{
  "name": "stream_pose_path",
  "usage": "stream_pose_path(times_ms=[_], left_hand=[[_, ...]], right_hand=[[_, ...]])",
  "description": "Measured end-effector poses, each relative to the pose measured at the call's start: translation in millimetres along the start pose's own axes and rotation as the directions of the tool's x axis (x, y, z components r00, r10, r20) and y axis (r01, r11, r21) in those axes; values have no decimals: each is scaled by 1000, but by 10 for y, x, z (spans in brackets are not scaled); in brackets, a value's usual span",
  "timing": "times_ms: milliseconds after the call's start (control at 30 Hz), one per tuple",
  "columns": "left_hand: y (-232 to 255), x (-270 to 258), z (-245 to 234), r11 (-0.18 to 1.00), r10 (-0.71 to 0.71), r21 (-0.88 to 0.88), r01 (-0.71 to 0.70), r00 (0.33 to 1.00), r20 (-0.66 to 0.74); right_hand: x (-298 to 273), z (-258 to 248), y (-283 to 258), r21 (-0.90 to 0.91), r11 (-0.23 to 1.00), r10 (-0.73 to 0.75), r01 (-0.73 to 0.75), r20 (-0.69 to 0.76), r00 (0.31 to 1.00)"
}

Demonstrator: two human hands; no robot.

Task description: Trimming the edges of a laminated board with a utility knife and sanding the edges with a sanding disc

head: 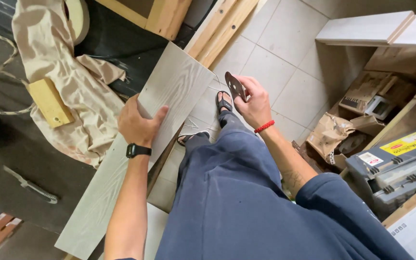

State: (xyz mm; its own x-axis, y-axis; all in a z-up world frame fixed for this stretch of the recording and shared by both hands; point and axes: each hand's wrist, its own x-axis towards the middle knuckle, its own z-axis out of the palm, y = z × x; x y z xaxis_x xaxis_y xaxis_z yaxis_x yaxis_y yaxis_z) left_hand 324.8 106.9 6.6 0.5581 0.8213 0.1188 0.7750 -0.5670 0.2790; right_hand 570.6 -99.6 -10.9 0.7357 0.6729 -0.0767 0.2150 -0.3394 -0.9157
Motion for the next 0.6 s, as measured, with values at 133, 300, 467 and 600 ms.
stream_pose_path(times_ms=[133, 300, 467, 600], left_hand=[[44, -25, -15, 999, 37, 4, -37, 999, 17], [96, -7, -65, 999, 38, 15, -39, 999, 30], [148, 10, -97, 1000, -10, -24, 11, 999, 42], [111, 17, -77, 1000, -3, -10, 3, 999, 45]], right_hand=[[-31, 16, -113, -38, 998, -45, 45, -12, 999], [-5, 120, -420, -277, 955, -99, 102, 24, 995], [48, 272, -375, -462, 882, -42, 94, 122, 992], [25, 245, -391, -494, 865, -21, 86, 137, 990]])
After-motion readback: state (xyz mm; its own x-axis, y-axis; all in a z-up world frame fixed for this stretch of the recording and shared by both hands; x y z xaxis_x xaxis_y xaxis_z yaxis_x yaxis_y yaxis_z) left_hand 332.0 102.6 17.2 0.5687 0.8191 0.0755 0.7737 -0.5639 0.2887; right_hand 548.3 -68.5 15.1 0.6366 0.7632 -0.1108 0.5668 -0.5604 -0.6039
